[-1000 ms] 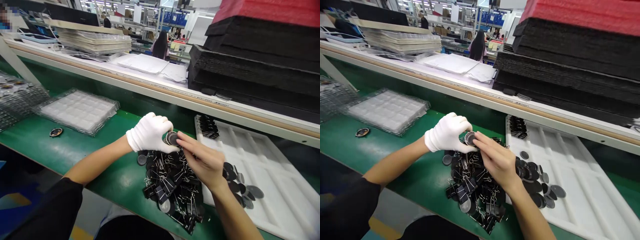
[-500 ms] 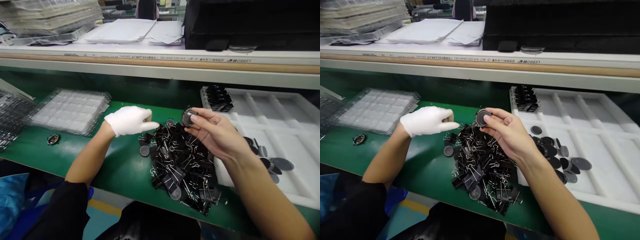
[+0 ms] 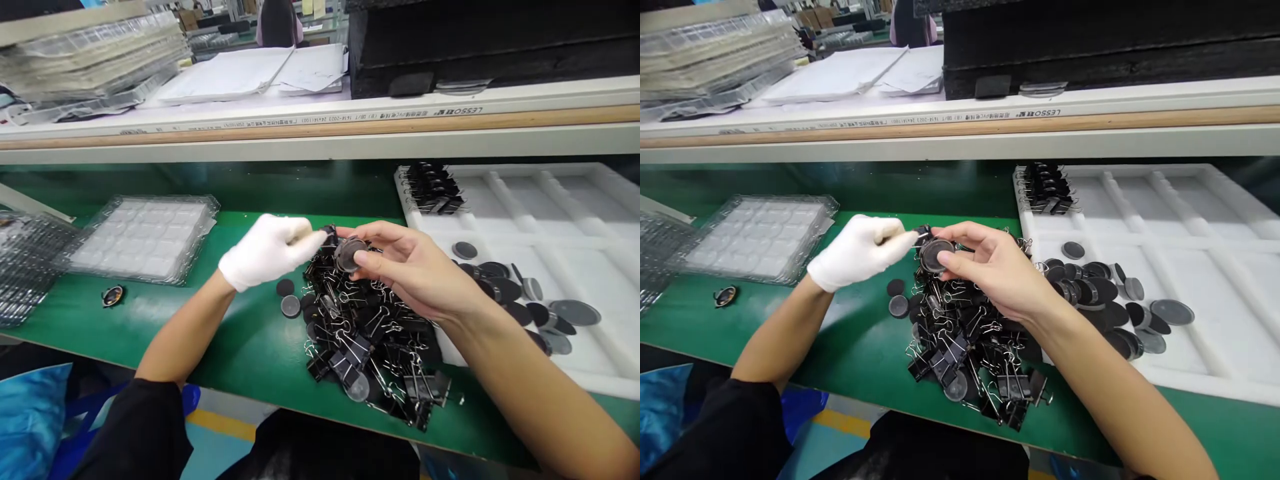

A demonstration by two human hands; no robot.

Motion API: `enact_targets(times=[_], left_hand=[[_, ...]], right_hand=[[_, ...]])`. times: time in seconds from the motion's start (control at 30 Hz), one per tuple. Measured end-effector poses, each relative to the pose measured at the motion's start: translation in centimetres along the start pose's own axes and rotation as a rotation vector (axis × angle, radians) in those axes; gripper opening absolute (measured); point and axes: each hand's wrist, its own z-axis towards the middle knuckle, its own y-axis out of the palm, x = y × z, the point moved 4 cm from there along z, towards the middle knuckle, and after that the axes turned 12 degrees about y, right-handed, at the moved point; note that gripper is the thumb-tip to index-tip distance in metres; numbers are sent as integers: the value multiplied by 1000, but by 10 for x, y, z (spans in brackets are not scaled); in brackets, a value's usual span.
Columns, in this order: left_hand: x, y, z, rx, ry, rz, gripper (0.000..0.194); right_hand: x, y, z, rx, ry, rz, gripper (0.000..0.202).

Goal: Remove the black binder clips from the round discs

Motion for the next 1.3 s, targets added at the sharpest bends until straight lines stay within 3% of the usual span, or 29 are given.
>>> enact_targets(times=[0.1,0.17,0.27,0.43,0.57,0.67,0.77,0.87,0.97,1.1,1.3], left_hand=[[21,6,-3,47,63,-46,52],[23,5,-4,107,60,-38,55],[15,5,-7,210,44,34,60],[-6,29,-9,221,148,-208,63],[-16,34,-6,199,148,-130,85],[-12,33,-3,134,202,-81,67],[-6,30,-4,176,272,-93,44],[-4,28,-5,194,239,-103,47],[-6,27,-4,141,144,-72,61],[-4,26,-3,67,204,-40,50],[7,22,-6,243,366,-7,43]], right_hand=[[-2,2,-3,-12,-19,-6,34],[-3,2,-5,3,-31,0,34],[-1,3,-5,3,-21,45,32],[4,5,2,32,-1,243,33],[-1,3,2,-35,42,384,25],[-3,3,1,-110,137,463,25],[-1,1,2,-113,207,527,24],[4,-1,4,-111,268,556,25],[6,-2,5,-126,306,554,27],[6,-1,4,-156,320,547,24],[5,4,2,-219,316,493,20]])
